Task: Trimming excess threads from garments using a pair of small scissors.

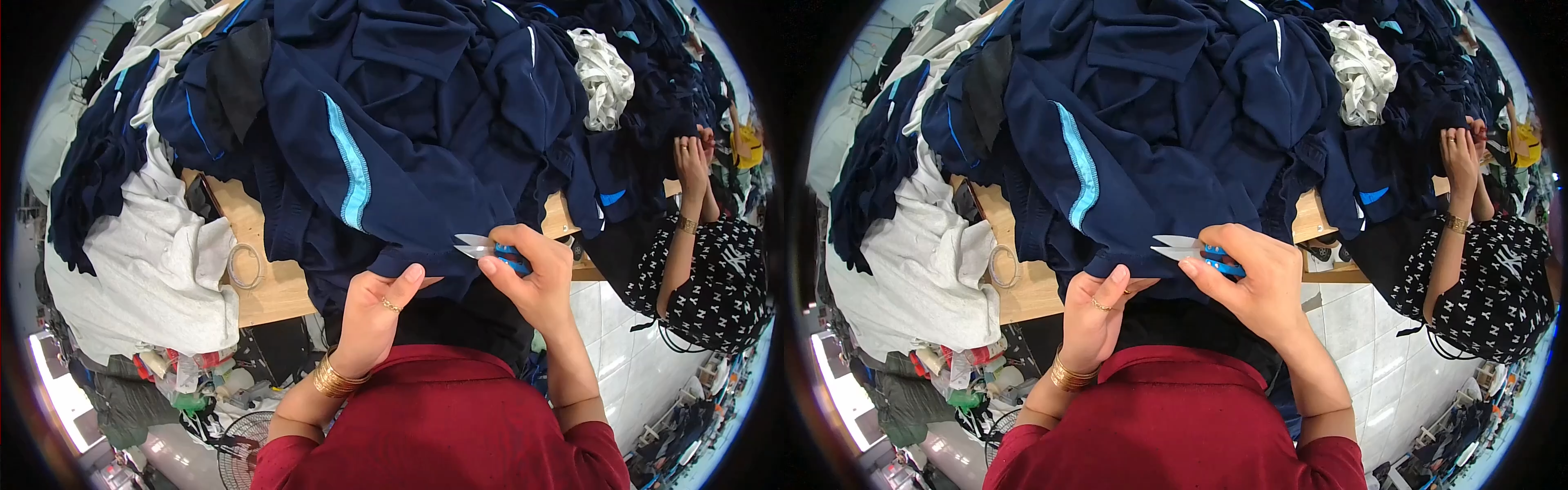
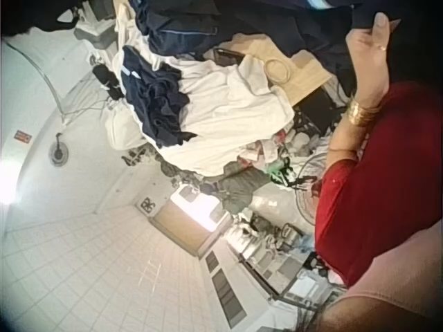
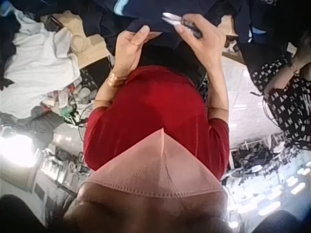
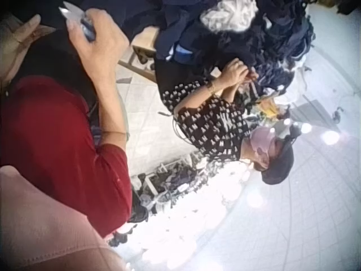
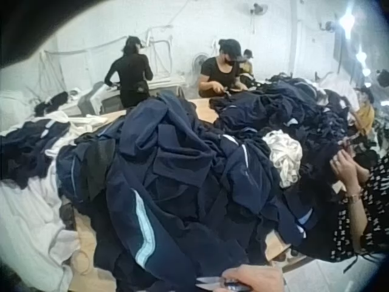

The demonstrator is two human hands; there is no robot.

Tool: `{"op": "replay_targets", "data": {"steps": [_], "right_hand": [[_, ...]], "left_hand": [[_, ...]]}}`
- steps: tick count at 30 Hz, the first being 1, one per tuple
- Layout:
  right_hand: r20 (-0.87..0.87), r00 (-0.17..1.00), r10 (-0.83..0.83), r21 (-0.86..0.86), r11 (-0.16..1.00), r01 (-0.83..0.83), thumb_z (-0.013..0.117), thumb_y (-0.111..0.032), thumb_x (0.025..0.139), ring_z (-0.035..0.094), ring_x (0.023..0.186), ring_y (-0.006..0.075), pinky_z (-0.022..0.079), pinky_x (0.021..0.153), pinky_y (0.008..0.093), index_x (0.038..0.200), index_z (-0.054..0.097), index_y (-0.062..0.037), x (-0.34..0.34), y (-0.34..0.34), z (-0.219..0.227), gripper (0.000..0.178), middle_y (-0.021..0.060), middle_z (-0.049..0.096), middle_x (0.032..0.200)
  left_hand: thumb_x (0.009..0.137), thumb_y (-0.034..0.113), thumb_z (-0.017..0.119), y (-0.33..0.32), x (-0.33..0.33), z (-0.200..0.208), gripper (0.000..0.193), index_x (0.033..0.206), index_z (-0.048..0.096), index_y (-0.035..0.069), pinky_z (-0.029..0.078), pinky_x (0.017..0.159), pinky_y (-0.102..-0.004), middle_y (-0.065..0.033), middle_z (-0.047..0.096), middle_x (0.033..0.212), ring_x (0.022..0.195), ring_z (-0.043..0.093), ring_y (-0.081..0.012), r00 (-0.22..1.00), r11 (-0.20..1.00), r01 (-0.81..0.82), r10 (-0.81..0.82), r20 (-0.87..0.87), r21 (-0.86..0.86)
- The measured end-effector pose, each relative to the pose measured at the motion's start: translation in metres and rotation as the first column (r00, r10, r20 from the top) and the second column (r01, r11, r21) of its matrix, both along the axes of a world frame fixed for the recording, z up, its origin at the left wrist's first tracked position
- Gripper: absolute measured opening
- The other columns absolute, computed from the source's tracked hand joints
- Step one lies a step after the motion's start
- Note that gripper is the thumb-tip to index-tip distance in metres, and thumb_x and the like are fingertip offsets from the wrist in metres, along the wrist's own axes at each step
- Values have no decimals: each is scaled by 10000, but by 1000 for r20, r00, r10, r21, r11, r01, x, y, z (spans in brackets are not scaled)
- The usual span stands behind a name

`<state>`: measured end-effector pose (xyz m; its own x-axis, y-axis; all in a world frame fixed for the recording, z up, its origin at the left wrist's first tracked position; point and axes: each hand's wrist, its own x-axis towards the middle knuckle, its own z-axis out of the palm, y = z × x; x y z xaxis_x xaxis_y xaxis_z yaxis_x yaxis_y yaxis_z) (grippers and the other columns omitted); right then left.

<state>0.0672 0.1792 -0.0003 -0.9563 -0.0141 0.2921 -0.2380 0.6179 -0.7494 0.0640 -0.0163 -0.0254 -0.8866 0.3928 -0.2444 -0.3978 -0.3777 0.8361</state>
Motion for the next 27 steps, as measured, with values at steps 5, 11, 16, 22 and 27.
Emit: {"op": "replay_targets", "data": {"steps": [5, 11, 16, 22, 27], "right_hand": [[-9, 998, 60, 55, 997, -60, 757, -239, 729, 559, 533, 198, 409, 481, 275, 786, 612, -49, -2, 0, 1, 246, 46, 570, 638], [-46, 995, 88, 96, 992, -83, 762, -248, 714, 553, 527, 195, 402, 475, 286, 770, 604, -57, -3, 2, 1, 254, 36, 555, 615], [-46, 993, 106, 119, 988, -100, 762, -258, 704, 566, 533, 200, 414, 482, 292, 764, 604, -64, -3, 3, 2, 257, 37, 564, 617], [-62, 991, 121, 131, 985, -112, 766, -266, 698, 572, 537, 199, 417, 483, 298, 763, 613, -68, -3, 4, 2, 258, 37, 565, 615], [-86, 990, 109, 134, 986, -97, 773, -279, 687, 551, 521, 195, 400, 472, 299, 747, 616, -70, -2, 4, -1, 268, 35, 559, 610]], "left_hand": [[954, 106, 487, -2, 2, -1, 285, 1172, 556, -64, 442, 961, -357, -142, 627, 1120, 1040, 600, -199, 998, 995, -9, 3, -59, -101], [940, 85, 520, -3, 3, 0, 275, 1171, 565, -57, 433, 904, -273, -88, 639, 1076, 976, 579, -120, 989, 985, -42, 17, -148, -169], [941, 128, 557, -1, 0, 5, 254, 1125, 592, -42, 385, 686, -167, 9, 622, 910, 762, 468, -14, 973, 974, -92, 44, -226, -208], [940, 121, 557, -4, 0, 6, 245, 1113, 594, -48, 393, 685, -170, 2, 624, 919, 765, 478, -21, 970, 962, -64, -2, -241, -265], [941, 116, 553, 2, 1, 8, 246, 1120, 594, -47, 410, 724, -182, -8, 634, 939, 801, 508, -29, 975, 980, -109, 73, -210, -164]]}}
